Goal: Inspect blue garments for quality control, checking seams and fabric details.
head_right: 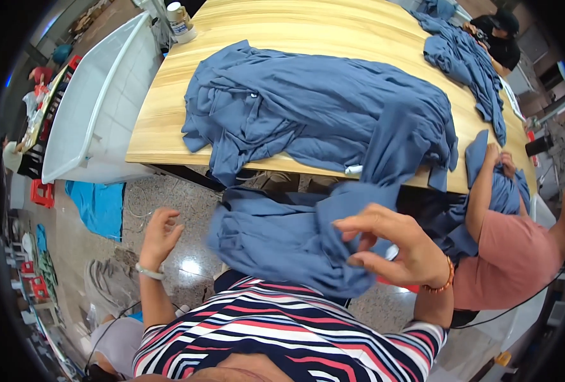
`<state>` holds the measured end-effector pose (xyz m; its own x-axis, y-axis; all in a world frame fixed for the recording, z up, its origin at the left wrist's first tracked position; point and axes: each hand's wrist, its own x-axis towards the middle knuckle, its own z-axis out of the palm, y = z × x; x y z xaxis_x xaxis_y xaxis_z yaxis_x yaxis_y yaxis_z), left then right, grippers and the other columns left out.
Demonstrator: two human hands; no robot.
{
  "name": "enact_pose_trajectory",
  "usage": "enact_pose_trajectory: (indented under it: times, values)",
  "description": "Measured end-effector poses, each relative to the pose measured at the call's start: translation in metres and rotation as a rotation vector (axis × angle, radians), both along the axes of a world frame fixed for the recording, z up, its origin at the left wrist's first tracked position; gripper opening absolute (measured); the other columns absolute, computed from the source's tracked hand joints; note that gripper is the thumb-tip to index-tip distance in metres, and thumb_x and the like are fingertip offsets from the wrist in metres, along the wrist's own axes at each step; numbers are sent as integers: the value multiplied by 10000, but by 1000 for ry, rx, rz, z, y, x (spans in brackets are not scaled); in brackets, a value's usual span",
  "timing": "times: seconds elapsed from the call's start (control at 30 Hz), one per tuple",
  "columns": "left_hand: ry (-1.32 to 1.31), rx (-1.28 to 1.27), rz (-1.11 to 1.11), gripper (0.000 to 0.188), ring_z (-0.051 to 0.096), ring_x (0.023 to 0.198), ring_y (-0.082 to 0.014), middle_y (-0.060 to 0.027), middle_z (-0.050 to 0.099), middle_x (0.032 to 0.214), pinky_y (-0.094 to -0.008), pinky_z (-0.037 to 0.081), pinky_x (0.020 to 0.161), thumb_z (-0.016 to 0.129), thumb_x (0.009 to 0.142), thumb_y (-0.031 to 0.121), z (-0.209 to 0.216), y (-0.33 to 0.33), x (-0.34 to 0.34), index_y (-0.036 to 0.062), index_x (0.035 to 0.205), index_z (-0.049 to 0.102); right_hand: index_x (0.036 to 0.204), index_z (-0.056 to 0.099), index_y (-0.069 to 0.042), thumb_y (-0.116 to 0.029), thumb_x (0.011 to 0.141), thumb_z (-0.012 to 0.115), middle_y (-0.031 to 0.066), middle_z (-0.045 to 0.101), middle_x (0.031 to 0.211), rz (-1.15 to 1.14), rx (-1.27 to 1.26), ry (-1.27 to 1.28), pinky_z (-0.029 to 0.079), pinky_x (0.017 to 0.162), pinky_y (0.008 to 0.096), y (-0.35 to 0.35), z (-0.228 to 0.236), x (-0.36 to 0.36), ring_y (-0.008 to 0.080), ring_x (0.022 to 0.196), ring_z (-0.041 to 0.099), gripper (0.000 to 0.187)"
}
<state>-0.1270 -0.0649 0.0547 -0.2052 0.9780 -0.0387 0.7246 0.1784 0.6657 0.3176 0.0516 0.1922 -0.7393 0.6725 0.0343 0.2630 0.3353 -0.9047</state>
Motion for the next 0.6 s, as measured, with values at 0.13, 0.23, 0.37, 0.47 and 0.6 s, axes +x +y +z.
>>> enact_pose_trajectory:
  times: [0.13,0.23,0.37,0.47,0.6]
  values:
    - [-152,46,-213,311,599,911,-189,-94,613,1075,-292,490,779,697,830,59,11,45,35,22,1125,604,1137,636,30,-96,880,646,145,663,915,726,-242,436,532,644,356,12,39,-38,302,757,646,286]
    - [-117,58,-333,311,606,924,-202,-102,624,1068,-303,492,793,701,835,69,19,70,51,22,1129,611,974,718,-5,-154,961,601,162,669,892,805,-99,642,460,527,271,22,61,-66,220,631,611,190]
    - [-172,90,-418,272,632,932,-261,-130,624,1049,-330,508,799,714,827,84,20,109,65,13,1074,624,1045,743,-55,-132,912,669,102,636,818,927,-203,545,402,447,220,43,71,-72,138,556,597,171]
    - [-136,180,-446,258,636,951,-262,-135,628,1059,-328,508,796,708,826,66,18,135,68,11,1065,629,1033,733,-49,-99,892,689,115,634,790,612,-283,866,397,425,237,36,45,-73,159,551,604,156]
    - [-130,335,-325,237,631,986,-270,-139,635,1122,-337,515,795,683,836,39,19,168,61,18,1067,637,1048,735,-58,-119,903,684,119,640,792,643,-355,891,408,426,235,68,23,-77,180,548,610,165]
